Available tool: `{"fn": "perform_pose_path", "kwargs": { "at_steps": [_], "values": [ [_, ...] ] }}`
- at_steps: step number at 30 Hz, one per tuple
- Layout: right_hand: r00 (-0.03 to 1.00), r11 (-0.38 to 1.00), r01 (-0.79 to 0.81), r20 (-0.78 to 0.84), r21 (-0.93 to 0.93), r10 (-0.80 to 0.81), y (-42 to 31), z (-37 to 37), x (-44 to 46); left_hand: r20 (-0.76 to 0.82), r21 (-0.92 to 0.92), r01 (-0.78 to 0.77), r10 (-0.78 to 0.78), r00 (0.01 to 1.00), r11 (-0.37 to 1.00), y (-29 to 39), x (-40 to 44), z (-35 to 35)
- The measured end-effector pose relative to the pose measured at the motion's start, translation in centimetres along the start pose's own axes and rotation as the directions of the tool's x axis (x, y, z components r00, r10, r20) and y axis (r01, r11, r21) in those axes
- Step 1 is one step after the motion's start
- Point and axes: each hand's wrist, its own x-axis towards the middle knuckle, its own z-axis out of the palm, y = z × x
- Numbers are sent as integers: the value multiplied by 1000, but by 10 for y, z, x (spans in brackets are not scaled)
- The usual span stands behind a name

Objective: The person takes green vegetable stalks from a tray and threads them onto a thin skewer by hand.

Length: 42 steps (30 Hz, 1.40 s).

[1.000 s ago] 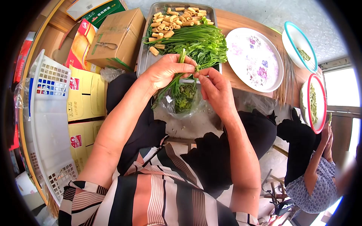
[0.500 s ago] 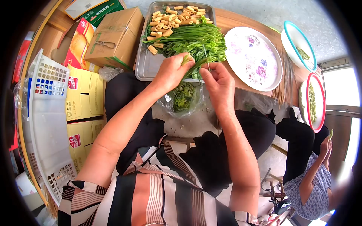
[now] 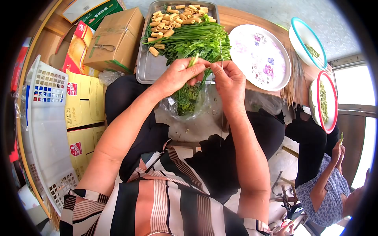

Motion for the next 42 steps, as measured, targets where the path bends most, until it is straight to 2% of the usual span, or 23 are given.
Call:
{"fn": "perform_pose_path", "kwargs": {
  "at_steps": [1,2,5,7,9,10,11,13,14,15,16,17,25,42],
  "values": [
    [1000,1000,-1,-1,-1,1,-1,-1,0,4,-140,35,-35,999,990,-1,0,-2],
    [1000,1000,2,-4,-3,-2,-2,-1,0,5,-141,35,-35,999,989,-1,1,-3],
    [1000,1000,-2,2,-25,2,-2,-2,-1,-232,282,-89,158,960,955,1,1,-5],
    [1000,999,-4,10,-46,5,-1,-1,-1,-224,261,-44,104,969,964,3,1,-2],
    [999,1000,25,37,-12,-24,2,0,-2,-125,11,-84,85,989,996,-3,3,2],
    [999,1000,25,38,-12,-25,2,0,-1,-109,-57,-69,63,992,996,-6,3,3],
    [999,999,22,45,-34,-20,2,0,-1,-109,-57,-69,63,992,996,-4,2,3],
    [999,998,18,51,-55,-15,-1,1,-2,-89,-193,-6,-11,996,981,-1,2,3],
    [998,990,42,49,-137,-35,-5,3,-4,-89,-192,-8,-9,996,981,4,1,1],
    [997,974,66,52,-218,-56,-8,4,-6,-114,-232,67,-95,989,970,11,0,-4],
    [997,974,69,56,-217,-58,-8,3,-6,-136,-272,139,-182,974,952,14,-1,-9],
    [996,963,78,69,-260,-62,-8,-1,-7,-160,-339,131,-194,968,932,13,0,-14],
    [972,921,80,233,-381,12,-13,0,-21,-170,-451,89,-184,968,888,7,2,-30],
    [975,905,93,220,-415,1,-11,4,-19,-161,-470,99,-196,967,877,12,1,-29]
  ]
}}
